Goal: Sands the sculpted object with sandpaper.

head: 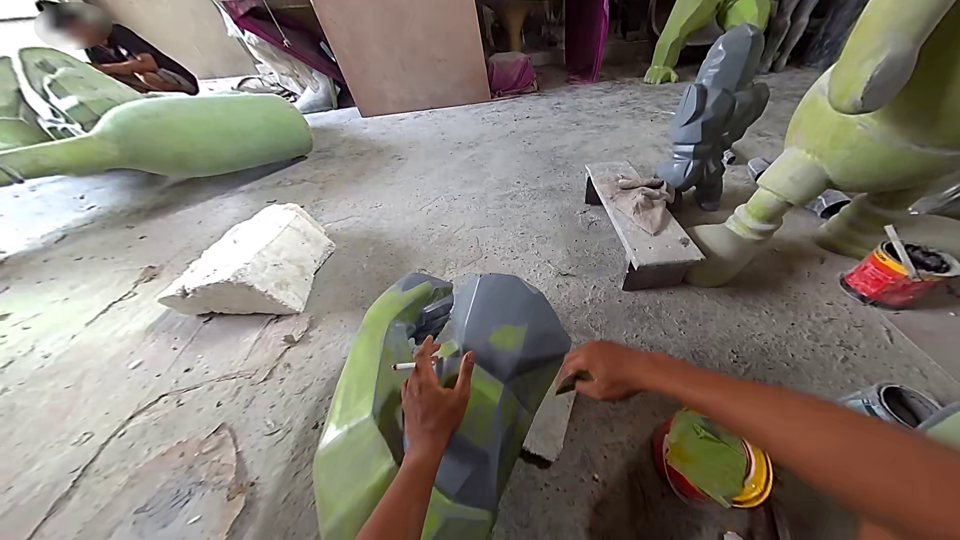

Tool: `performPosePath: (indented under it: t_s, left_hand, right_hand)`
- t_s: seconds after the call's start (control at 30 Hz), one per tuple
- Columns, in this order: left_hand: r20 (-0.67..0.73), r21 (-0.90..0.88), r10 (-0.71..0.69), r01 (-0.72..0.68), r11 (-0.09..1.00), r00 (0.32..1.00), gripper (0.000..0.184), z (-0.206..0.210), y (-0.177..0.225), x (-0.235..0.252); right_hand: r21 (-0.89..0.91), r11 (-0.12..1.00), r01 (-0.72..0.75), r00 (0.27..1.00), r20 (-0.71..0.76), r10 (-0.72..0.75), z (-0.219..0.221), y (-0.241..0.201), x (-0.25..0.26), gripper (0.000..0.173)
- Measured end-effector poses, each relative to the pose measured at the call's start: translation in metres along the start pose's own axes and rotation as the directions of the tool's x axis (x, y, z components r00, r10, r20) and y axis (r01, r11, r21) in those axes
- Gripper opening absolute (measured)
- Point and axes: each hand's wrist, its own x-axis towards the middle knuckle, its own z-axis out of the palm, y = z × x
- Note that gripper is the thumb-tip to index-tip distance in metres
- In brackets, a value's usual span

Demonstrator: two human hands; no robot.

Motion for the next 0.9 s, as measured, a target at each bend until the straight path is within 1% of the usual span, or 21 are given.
performPosePath:
  t_s: [0.03,0.07,0.1,0.17,0.2,0.23,0.3,0.37,0.4,0.47,0.53,0.57,0.63,0.7,0.77,0.9]
  left_hand:
    - [0.001,-0.003,0.0,0.0,1.0,1.0,0.087,0.0,0.001,0.0]
    - [-0.001,-0.009,0.0,0.0,1.0,1.0,0.087,-0.001,0.002,0.001]
    - [-0.002,-0.01,-0.002,0.002,1.0,1.0,0.086,-0.001,0.002,0.0]
    - [-0.011,-0.017,-0.005,0.004,1.0,1.0,0.086,0.0,0.002,-0.001]
    - [-0.013,-0.019,-0.007,0.007,1.0,1.0,0.087,0.001,0.001,-0.001]
    - [-0.016,-0.018,-0.01,0.01,1.0,1.0,0.088,0.001,-0.001,-0.001]
    - [-0.013,-0.021,-0.014,0.014,1.0,1.0,0.087,0.001,-0.003,-0.002]
    - [-0.011,-0.018,-0.006,0.006,1.0,1.0,0.087,0.001,-0.004,-0.001]
    - [-0.012,-0.015,-0.002,0.002,1.0,1.0,0.087,0.001,-0.005,-0.001]
    - [-0.006,-0.013,0.009,-0.009,1.0,1.0,0.087,0.001,-0.003,0.0]
    - [-0.004,-0.015,0.018,-0.018,1.0,1.0,0.087,0.001,-0.001,0.001]
    - [-0.002,-0.014,0.019,-0.019,1.0,1.0,0.087,0.001,-0.001,0.0]
    - [-0.004,-0.012,0.024,-0.024,1.0,1.0,0.087,0.001,-0.002,0.001]
    - [-0.002,-0.009,0.024,-0.024,1.0,1.0,0.086,0.001,-0.003,0.001]
    - [0.008,-0.01,0.03,-0.03,0.999,1.0,0.086,-0.001,-0.004,0.0]
    - [0.013,0.01,0.021,-0.022,1.0,1.0,0.087,-0.001,-0.001,0.001]
  right_hand:
    - [-0.059,0.998,0.004,1.0,0.018,-0.003,-0.021,-0.004,-0.009,0.031]
    - [-0.075,0.997,-0.018,1.0,0.013,0.019,-0.039,-0.009,-0.018,0.033]
    - [-0.047,0.997,-0.063,0.998,-0.008,0.063,-0.054,-0.014,-0.027,0.034]
    - [0.102,0.986,-0.133,0.984,-0.107,0.144,-0.07,-0.026,-0.041,0.025]
    - [0.19,0.974,-0.122,0.972,-0.175,0.156,-0.071,-0.032,-0.045,0.022]
    - [0.274,0.959,-0.077,0.954,-0.26,0.151,-0.065,-0.037,-0.048,0.022]
    - [0.387,0.921,0.047,0.89,-0.434,0.137,-0.028,-0.039,-0.048,0.024]
    - [0.42,0.898,0.135,0.824,-0.551,0.134,0.038,-0.021,-0.035,0.029]
    - [0.404,0.904,0.141,0.791,-0.594,0.142,0.078,-0.008,-0.025,0.031]
    - [0.34,0.938,0.075,0.728,-0.661,0.181,0.151,0.012,-0.005,0.033]
    - [0.253,0.967,0.029,0.637,-0.75,0.177,0.194,0.021,0.01,0.038]
    - [0.209,0.978,0.017,0.579,-0.799,0.161,0.202,0.021,0.014,0.039]
    - [0.103,0.995,-0.011,0.475,-0.875,0.096,0.199,0.02,0.022,0.042]
    - [0.01,0.999,-0.042,0.399,-0.917,0.026,0.188,0.025,0.03,0.042]
    - [-0.033,0.998,-0.058,0.357,-0.934,-0.01,0.184,0.03,0.041,0.044]
    - [-0.03,0.993,-0.113,0.323,-0.946,0.008,0.199,0.033,0.063,0.044]
